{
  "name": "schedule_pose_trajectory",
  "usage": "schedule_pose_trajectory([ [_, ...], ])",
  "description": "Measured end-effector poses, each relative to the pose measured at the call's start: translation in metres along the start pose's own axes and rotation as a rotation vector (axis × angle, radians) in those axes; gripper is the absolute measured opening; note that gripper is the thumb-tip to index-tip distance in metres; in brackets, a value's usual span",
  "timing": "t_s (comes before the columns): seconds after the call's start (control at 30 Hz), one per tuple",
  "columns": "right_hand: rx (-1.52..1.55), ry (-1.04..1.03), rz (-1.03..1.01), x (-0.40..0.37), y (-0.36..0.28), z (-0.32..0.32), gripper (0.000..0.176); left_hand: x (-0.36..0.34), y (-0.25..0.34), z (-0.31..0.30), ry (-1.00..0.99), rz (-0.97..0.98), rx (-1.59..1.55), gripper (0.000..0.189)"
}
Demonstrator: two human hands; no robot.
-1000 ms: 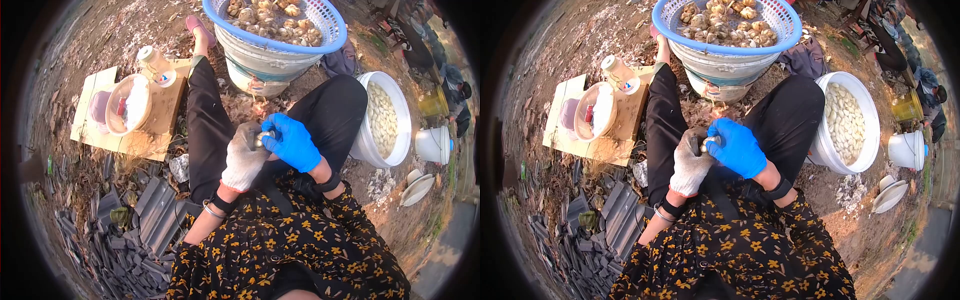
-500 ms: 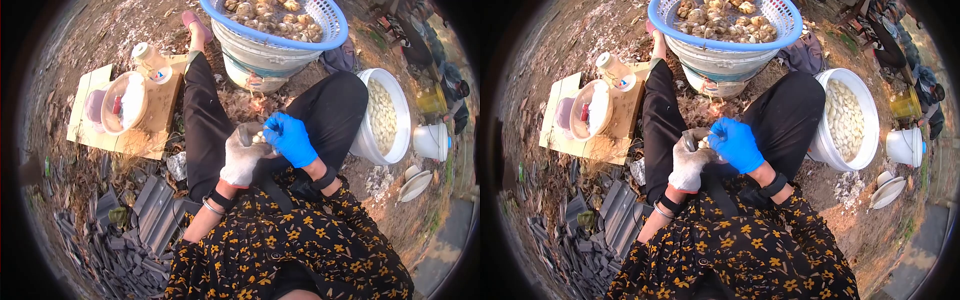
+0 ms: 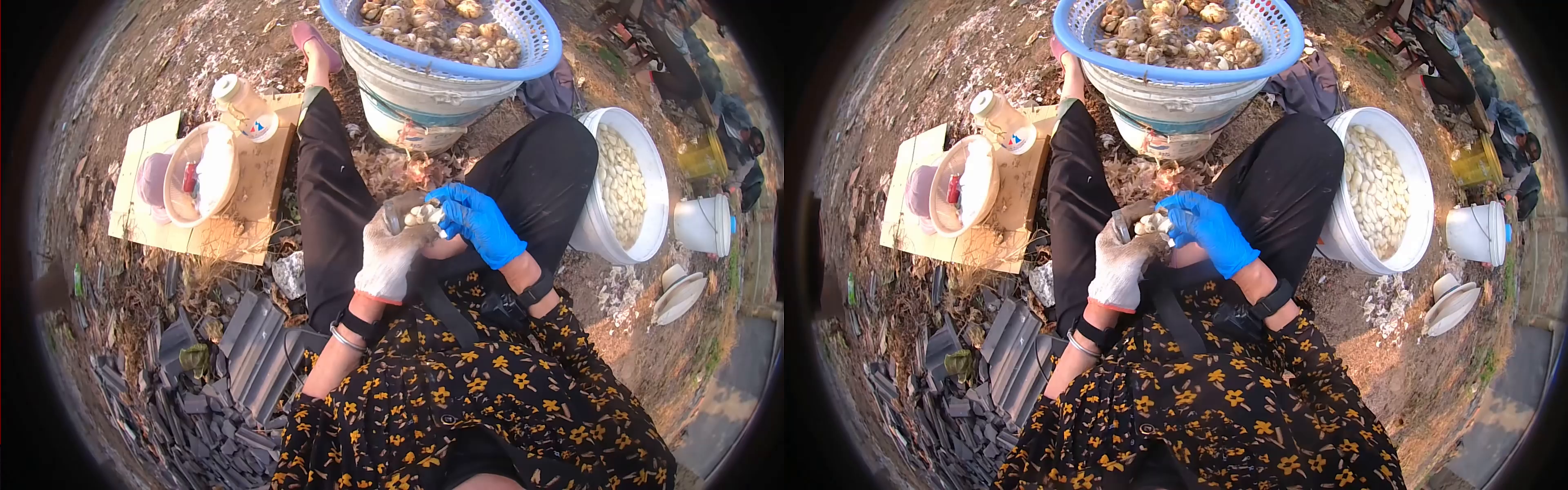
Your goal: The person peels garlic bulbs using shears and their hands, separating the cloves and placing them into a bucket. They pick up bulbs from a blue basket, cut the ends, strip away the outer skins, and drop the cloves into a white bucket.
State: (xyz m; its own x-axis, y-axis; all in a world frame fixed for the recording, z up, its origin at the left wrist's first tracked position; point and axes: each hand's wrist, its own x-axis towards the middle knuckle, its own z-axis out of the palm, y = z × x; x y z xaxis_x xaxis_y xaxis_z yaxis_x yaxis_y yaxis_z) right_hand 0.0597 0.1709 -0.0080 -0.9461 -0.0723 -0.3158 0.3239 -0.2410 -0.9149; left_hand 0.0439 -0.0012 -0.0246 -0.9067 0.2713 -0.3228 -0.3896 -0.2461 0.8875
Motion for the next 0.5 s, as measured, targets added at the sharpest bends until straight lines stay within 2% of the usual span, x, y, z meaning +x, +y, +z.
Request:
schedule_pose_trajectory([
  [0.07,-0.114,0.025,-0.05,-0.002,0.007,0.002,0.02,-0.001,0.004,0.002,0.001,-0.086,-0.015,0.048],
  [0.27,-0.182,0.087,-0.033,0.001,0.013,0.003,0.02,-0.003,0.01,0.007,0.049,-0.071,0.061,0.04],
  [0.5,0.217,0.043,0.063,0.006,0.017,-0.003,0.021,0.0,0.006,0.0,-0.011,-0.144,-0.148,0.043],
])
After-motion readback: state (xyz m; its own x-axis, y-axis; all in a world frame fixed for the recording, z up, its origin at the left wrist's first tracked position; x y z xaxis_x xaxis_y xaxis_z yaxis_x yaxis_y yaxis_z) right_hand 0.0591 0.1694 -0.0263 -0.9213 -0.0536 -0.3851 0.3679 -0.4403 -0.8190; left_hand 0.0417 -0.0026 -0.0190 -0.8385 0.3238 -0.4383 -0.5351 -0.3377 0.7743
